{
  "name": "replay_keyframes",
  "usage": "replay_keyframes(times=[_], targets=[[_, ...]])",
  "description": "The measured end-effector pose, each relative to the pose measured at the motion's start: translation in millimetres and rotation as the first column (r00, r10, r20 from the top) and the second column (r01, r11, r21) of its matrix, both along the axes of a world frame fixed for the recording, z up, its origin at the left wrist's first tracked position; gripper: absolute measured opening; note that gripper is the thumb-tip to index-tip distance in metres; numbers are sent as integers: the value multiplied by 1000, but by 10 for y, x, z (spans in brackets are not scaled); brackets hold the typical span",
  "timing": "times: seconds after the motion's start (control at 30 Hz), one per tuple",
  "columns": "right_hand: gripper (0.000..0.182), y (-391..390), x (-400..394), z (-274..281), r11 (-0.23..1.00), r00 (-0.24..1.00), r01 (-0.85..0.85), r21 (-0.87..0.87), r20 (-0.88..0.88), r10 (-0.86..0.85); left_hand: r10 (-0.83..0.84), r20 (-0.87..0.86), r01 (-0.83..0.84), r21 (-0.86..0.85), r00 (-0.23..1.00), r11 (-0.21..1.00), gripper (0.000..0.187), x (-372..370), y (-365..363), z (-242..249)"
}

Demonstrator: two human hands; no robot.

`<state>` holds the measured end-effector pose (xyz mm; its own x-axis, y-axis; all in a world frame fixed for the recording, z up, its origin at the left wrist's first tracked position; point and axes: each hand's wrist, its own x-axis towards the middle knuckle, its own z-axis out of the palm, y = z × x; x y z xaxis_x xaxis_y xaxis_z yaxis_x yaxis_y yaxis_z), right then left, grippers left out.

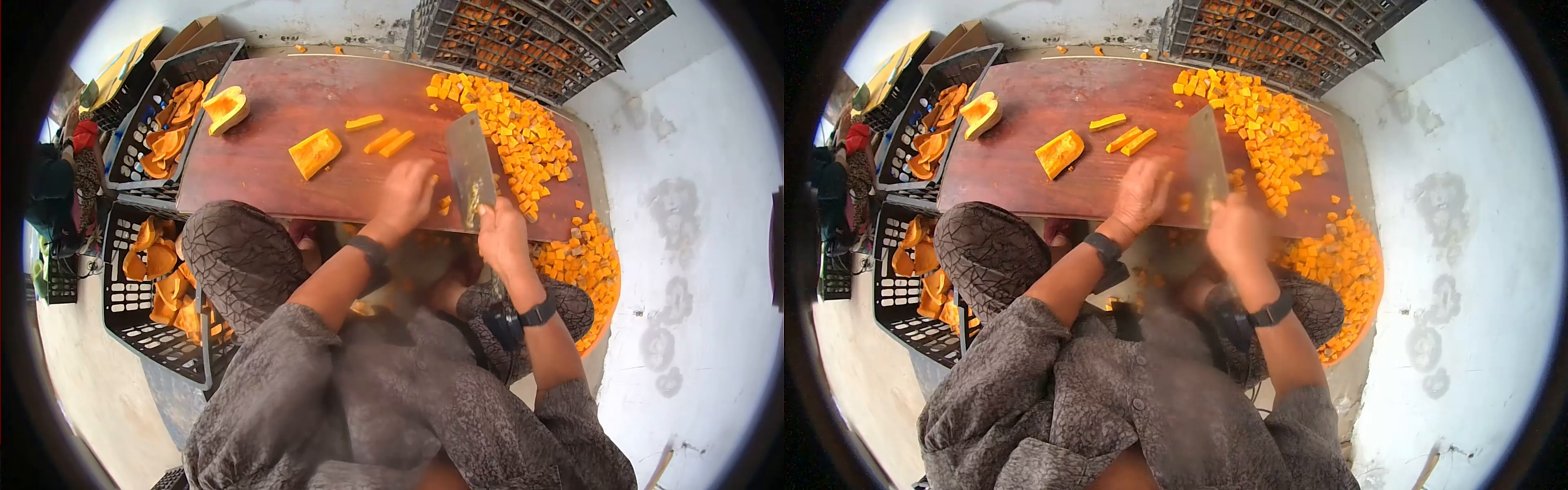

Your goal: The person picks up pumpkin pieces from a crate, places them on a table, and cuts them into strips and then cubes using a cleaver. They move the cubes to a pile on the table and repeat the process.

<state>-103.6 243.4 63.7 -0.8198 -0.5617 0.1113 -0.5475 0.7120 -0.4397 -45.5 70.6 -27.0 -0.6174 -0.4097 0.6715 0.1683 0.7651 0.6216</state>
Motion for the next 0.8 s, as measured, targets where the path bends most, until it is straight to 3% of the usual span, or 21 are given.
replay_keyframes(times=[0.03,0.07,0.13,0.17,0.23,0.27,0.47,0.53,0.67,0.73,0.8], targets=[[21,40,75,27,999,999,-36,32,10,36,167,3,-167,23,986,986,26,14,-28,32],[22,82,142,47,1000,992,-30,1,126,30,169,5,-169,23,986,985,26,19,-73,63],[21,191,253,32,996,986,-87,-10,143,87,464,20,-459,-122,885,880,30,34,-182,175],[21,244,298,23,990,978,-139,-24,153,141,459,25,-453,-123,888,883,30,31,-249,141],[20,303,341,-12,990,974,-137,-21,177,139,453,328,-428,-150,829,891,34,9,-418,4],[20,332,333,-67,988,972,-156,11,180,151,448,352,-412,-175,822,894,29,-12,-474,-61],[24,438,41,-201,987,990,-127,98,78,119,381,344,-329,-202,858,922,18,-111,-489,-192],[22,442,-134,-197,993,999,-1,122,49,-5,370,315,-316,-209,874,925,18,-125,-455,-139],[21,426,-417,-125,992,997,77,104,-40,-73,106,342,-33,-211,934,977,18,-90,-203,-103],[22,414,-467,-97,992,991,125,-16,-39,-126,-60,330,127,-186,942,974,19,-76,-67,-74],[22,401,-400,-35,994,994,112,-9,-13,-113,-100,326,164,-174,940,971,18,-64,49,-49]])
